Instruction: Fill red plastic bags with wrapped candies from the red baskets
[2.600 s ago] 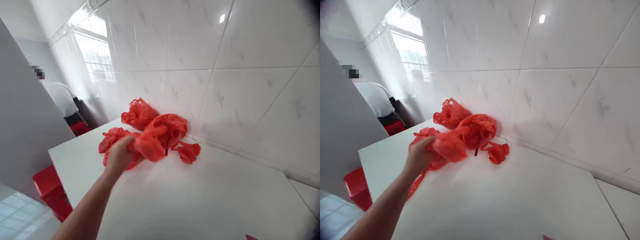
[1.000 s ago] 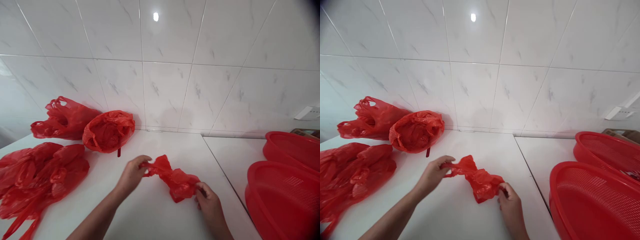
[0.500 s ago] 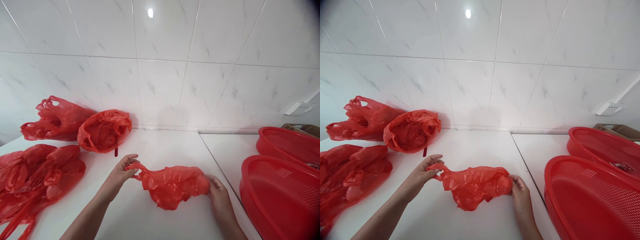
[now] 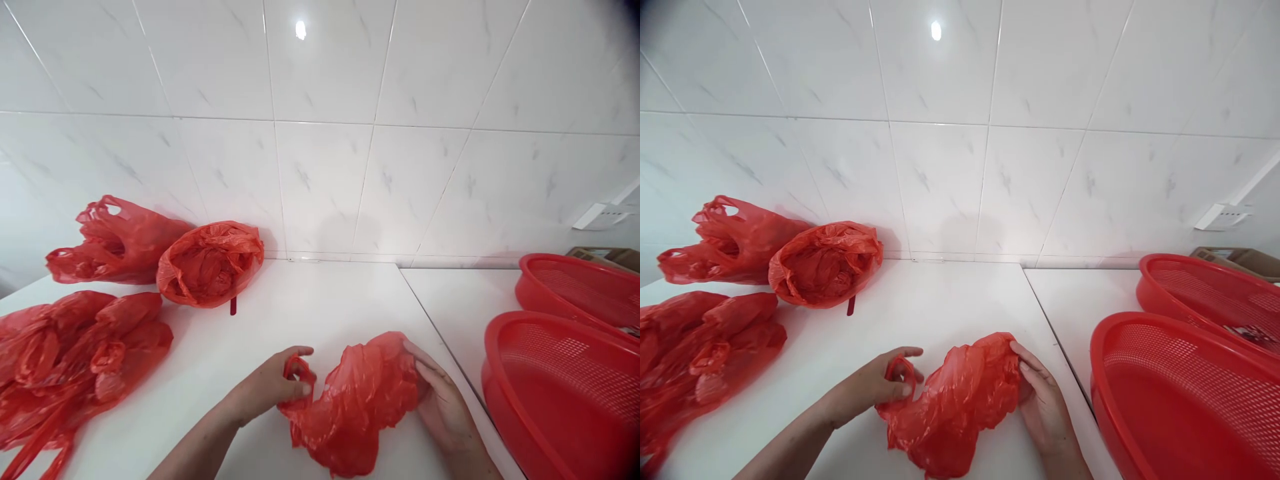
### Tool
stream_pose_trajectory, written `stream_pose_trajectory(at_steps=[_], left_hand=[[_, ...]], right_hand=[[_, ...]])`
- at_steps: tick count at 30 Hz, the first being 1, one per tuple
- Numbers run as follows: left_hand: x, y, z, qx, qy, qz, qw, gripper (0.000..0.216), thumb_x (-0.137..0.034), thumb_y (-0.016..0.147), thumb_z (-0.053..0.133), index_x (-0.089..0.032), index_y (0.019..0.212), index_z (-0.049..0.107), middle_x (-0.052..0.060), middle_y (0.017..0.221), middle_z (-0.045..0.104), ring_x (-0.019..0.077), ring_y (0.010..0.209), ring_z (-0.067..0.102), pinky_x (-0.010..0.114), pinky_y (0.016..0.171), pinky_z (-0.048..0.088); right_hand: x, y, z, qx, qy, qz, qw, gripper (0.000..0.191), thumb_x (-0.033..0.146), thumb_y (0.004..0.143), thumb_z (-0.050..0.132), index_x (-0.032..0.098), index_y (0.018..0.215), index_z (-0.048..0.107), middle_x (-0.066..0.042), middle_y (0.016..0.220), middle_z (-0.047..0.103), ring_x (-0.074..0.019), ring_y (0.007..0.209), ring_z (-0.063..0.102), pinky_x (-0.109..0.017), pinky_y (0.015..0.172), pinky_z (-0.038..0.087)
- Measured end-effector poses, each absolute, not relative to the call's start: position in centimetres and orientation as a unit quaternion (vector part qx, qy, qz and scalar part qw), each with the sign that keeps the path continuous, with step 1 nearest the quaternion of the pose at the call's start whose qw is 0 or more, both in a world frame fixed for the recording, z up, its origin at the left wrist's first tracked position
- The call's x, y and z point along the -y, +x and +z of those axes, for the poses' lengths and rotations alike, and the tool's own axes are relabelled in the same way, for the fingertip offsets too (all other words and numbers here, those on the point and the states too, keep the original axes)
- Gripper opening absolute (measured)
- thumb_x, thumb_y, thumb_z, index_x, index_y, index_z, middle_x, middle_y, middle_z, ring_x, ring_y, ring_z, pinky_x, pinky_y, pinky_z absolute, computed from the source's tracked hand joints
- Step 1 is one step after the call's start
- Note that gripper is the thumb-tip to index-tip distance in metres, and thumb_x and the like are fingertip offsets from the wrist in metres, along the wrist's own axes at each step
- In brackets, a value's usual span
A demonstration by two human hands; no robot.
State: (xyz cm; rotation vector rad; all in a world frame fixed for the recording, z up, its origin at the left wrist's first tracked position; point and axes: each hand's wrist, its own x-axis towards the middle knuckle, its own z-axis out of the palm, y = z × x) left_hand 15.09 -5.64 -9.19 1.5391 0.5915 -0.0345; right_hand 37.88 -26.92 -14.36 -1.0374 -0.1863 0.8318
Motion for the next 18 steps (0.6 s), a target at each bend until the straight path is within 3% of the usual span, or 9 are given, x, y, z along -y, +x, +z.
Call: stream_pose_trajectory(at_steps=[3,7,10,15,18], left_hand=[[6.1,15.7,-9.6,-0.230,0.708,-0.062,0.664,0.053,-0.020,0.070,0.065,-0.018,0.122,0.054,0.002,0.084,0.068,0.0192,0.080,0.063,0.032,0.075,0.047],[7.7,16.6,-9.8,-0.197,0.637,-0.055,0.743,0.073,-0.030,0.065,0.076,-0.020,0.131,0.047,0.010,0.119,0.062,0.0250,0.103,0.060,0.036,0.086,0.046],[9.8,17.5,-9.8,-0.125,0.499,-0.065,0.855,0.079,-0.037,0.064,0.077,-0.016,0.133,0.045,0.015,0.116,0.063,0.0288,0.105,0.061,0.040,0.090,0.045],[11.8,18.5,-9.6,-0.101,0.447,-0.061,0.887,0.042,-0.024,0.060,0.077,-0.010,0.099,0.068,0.011,0.088,0.069,0.0237,0.085,0.066,0.029,0.075,0.048],[11.0,18.3,-9.3,-0.171,0.480,-0.006,0.861,0.024,-0.023,0.064,0.074,-0.011,0.084,0.069,0.008,0.081,0.068,0.0187,0.075,0.064,0.025,0.067,0.047]], right_hand=[[27.4,38.4,-14.4,0.069,-0.468,0.369,0.800,0.039,0.038,0.077,0.067,0.031,0.115,0.064,-0.006,0.126,0.061,-0.0244,0.114,0.056,-0.038,0.088,0.048],[27.7,38.6,-14.3,0.077,-0.468,0.355,0.806,0.043,0.039,0.075,0.069,0.030,0.117,0.064,-0.007,0.128,0.059,-0.0252,0.117,0.054,-0.040,0.094,0.046],[27.6,38.2,-14.0,0.084,-0.479,0.366,0.794,0.043,0.039,0.075,0.069,0.029,0.116,0.064,-0.008,0.129,0.059,-0.0262,0.117,0.054,-0.041,0.094,0.046],[27.4,37.8,-13.5,0.116,-0.490,0.375,0.778,0.042,0.039,0.077,0.068,0.028,0.117,0.063,-0.008,0.131,0.056,-0.0256,0.120,0.051,-0.040,0.097,0.043],[27.3,37.6,-13.2,0.143,-0.524,0.338,0.768,0.048,0.043,0.078,0.065,0.031,0.124,0.056,-0.006,0.134,0.052,-0.0248,0.119,0.050,-0.039,0.093,0.045]])
